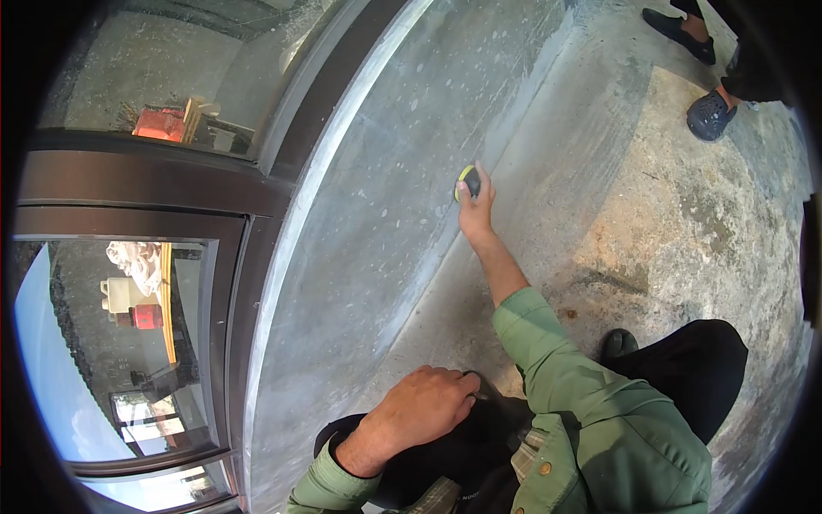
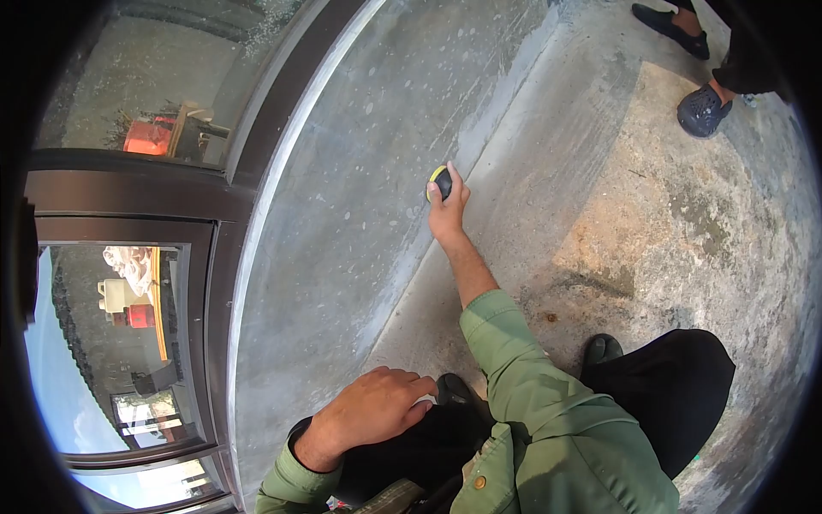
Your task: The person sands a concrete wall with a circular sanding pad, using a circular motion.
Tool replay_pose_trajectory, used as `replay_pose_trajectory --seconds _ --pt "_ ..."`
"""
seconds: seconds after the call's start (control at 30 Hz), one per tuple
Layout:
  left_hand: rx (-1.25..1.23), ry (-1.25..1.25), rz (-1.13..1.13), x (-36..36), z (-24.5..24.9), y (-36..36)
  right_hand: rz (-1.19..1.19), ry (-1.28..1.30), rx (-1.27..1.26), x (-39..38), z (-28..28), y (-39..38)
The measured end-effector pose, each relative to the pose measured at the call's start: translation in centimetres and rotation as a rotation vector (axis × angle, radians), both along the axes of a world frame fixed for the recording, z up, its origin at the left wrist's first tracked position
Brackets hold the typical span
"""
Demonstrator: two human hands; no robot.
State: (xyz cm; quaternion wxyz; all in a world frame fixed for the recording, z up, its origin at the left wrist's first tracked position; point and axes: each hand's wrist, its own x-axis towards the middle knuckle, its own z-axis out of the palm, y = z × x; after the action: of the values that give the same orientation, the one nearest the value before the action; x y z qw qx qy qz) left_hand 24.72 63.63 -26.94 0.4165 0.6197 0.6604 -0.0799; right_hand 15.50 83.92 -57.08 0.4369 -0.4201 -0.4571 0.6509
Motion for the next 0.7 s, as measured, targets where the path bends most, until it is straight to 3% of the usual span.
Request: replay_pose_trajectory --seconds 0.03,0.1,0.2,0.3,0.47,0.57,0.7 --pt "0.027 0.009 0.006 0.0 -0.1 0.0 -0.003 -0.010 -0.002 -0.1 -0.1 -1.0" --pt "0.029 -0.001 -0.004 0.1 0.2 0.6 0.001 0.033 0.243 -1.0 0.0 -4.3" --pt "0.040 -0.017 -0.016 0.0 0.1 1.1 0.021 0.027 0.298 -1.2 -0.7 -8.2" --pt "0.042 -0.010 -0.011 -0.3 -0.3 1.1 -0.072 -0.012 0.112 -2.8 -2.4 -6.9" --pt "0.061 0.030 0.010 -0.5 -0.2 -0.4 -0.021 -0.033 -0.117 -1.7 -2.3 -3.0" --pt "0.051 0.022 0.006 -0.5 0.2 -0.3 0.014 0.009 0.086 -1.7 -1.5 -7.0" --pt "0.084 0.005 0.006 -0.5 0.0 0.1 0.074 -0.003 0.136 -1.4 -2.0 -10.7"
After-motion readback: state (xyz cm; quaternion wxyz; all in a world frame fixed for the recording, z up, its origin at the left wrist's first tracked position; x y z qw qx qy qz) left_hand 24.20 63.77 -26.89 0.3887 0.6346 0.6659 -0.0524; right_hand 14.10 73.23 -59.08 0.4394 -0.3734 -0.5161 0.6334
